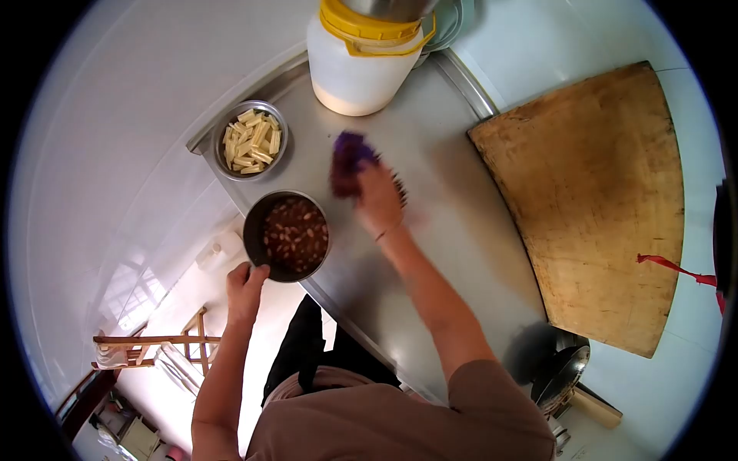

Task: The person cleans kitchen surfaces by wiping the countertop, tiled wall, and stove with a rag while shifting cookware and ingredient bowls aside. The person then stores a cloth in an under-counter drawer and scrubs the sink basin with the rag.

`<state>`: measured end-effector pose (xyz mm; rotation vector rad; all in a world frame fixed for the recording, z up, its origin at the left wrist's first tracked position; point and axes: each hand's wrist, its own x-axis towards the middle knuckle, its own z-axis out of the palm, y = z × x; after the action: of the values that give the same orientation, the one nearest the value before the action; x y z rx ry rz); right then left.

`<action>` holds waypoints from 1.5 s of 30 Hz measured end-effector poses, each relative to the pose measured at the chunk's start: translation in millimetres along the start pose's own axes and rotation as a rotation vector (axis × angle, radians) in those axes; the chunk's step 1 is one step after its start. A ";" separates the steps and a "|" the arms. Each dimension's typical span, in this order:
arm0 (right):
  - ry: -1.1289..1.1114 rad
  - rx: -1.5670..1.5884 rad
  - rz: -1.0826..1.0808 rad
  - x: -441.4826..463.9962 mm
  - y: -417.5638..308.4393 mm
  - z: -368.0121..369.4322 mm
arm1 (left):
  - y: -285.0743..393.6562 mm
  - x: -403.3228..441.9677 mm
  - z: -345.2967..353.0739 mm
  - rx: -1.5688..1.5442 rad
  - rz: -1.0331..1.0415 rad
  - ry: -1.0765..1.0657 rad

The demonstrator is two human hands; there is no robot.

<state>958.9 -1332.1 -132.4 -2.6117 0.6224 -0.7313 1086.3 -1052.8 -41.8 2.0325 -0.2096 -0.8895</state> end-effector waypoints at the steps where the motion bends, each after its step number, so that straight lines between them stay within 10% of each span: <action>1: -0.114 0.025 -0.037 -6.8 -32.2 -8.4 | -2.7 -6.8 -6.8 -0.013 -0.016 0.009; 6: 0.045 0.266 0.127 -23.9 -56.7 -6.0 | 11.4 -43.7 -43.8 -0.088 -0.062 0.068; 11: 0.514 -0.019 0.463 59.5 68.7 -39.6 | -5.0 -54.8 -79.1 -0.096 -0.089 0.097; 16: -0.043 -0.263 0.304 134.8 169.6 -15.3 | -8.9 -60.7 -82.3 -0.130 -0.127 0.168; 20: -0.007 -0.437 0.203 151.8 189.5 -0.9 | -10.7 -58.1 -82.8 -0.176 -0.132 0.172; 27: 0.187 -0.436 0.289 80.6 80.9 -8.2 | -13.8 -52.7 -98.0 -0.182 -0.151 0.093; 35: -0.143 0.154 0.001 -5.5 -117.3 35.1 | -3.2 -53.5 -114.4 -0.235 -0.149 0.112; 40: 0.119 0.035 0.137 55.0 -66.8 33.6 | 1.7 -57.1 -127.6 -0.249 -0.140 0.123; 45: -0.074 -0.138 0.051 76.8 -43.2 39.3 | 0.0 -57.1 -125.9 -0.217 -0.108 0.121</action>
<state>1053.4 -1325.7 -114.1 -2.7232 0.7389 -0.5925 1127.9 -943.6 32.1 1.8999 0.0621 -0.8148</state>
